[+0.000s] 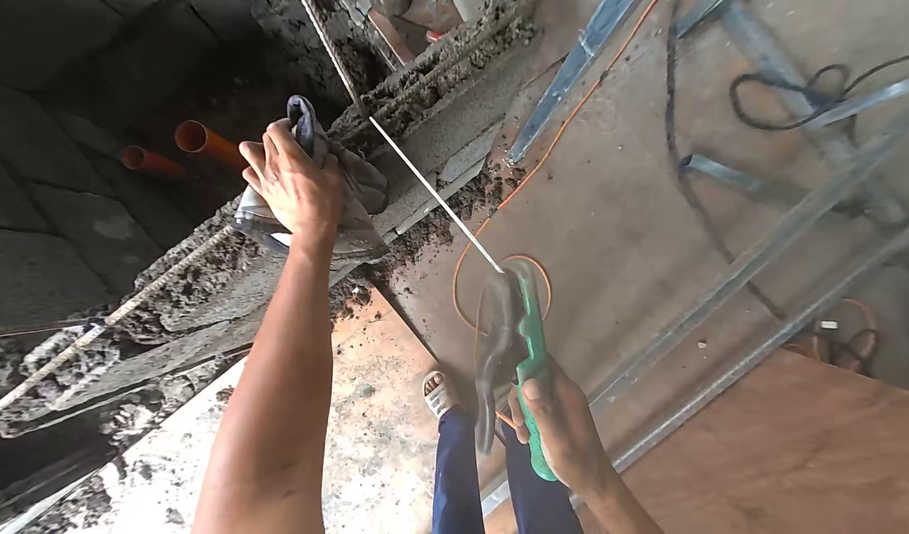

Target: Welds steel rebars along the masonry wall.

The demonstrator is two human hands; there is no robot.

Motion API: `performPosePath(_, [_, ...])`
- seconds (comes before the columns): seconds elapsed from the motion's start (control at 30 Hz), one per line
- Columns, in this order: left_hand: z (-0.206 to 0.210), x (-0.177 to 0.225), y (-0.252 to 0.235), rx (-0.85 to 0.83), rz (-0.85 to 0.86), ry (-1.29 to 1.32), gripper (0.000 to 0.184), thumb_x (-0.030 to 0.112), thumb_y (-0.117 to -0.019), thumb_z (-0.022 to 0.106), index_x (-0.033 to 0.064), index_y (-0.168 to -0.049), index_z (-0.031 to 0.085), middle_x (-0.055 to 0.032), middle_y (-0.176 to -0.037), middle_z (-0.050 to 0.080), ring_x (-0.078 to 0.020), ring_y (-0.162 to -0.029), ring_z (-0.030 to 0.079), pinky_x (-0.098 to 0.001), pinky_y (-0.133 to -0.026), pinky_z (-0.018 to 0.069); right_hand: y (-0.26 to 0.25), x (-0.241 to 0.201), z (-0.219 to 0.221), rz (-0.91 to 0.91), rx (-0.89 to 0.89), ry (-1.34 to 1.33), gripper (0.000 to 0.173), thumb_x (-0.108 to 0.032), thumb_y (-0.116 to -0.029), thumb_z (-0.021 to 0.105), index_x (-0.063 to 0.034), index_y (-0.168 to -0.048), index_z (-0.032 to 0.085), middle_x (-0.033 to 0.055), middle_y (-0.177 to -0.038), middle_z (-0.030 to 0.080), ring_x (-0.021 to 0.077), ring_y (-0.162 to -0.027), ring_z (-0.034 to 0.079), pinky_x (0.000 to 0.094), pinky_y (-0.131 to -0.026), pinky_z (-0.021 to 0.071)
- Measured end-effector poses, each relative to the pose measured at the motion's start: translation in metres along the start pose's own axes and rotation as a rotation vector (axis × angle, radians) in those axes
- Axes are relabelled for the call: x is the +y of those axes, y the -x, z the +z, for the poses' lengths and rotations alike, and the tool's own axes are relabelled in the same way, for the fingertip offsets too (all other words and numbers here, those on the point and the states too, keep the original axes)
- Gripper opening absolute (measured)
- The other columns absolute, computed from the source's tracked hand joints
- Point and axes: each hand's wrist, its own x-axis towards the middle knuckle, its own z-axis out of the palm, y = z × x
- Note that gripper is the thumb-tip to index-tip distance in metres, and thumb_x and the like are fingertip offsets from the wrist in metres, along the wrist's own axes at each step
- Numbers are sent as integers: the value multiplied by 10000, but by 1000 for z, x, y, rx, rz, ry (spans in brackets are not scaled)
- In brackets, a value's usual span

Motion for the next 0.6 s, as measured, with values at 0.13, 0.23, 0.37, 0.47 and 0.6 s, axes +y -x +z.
performPosePath(0.13, [-1,1,0,3,3,5,583,388,-821,701,136,-1334,584,-87,-1288,668,-344,-1282,544,-571,-994,417,-1,2,0,31,8,-7,648,-688,-969,497,-67,-1135,577,-5,-626,560,132,-461,557,310,-409,525])
performPosePath(0.23, [-2,1,0,4,6,12,569,382,-823,702,139,-1325,587,-83,-1284,670,-338,-1278,548,-564,-988,421,1,-1,1,13,14,-28,630,-676,-969,512,-71,-1135,572,-5,-637,563,132,-476,568,308,-424,534])
performPosePath(0.37, [-3,1,1,-12,3,20,578,375,-830,705,129,-1338,583,-89,-1294,666,-350,-1288,542,-576,-1001,418,-2,-1,4,2,8,-1,643,-675,-976,500,-64,-1160,581,-3,-633,553,140,-470,558,325,-420,534])
performPosePath(0.47, [-1,1,-1,1,5,16,578,377,-821,710,134,-1330,585,-86,-1281,671,-342,-1280,547,-572,-993,419,-3,-4,6,2,6,-10,644,-680,-973,498,-66,-1149,579,0,-634,557,140,-472,557,316,-420,526])
performPosePath(0.6, [0,-2,3,-18,0,48,559,344,-875,658,110,-1374,566,-125,-1358,631,-355,-1340,503,-578,-1056,376,-3,-5,7,24,17,15,660,-685,-971,499,-60,-1162,586,-1,-642,572,138,-473,561,317,-414,527])
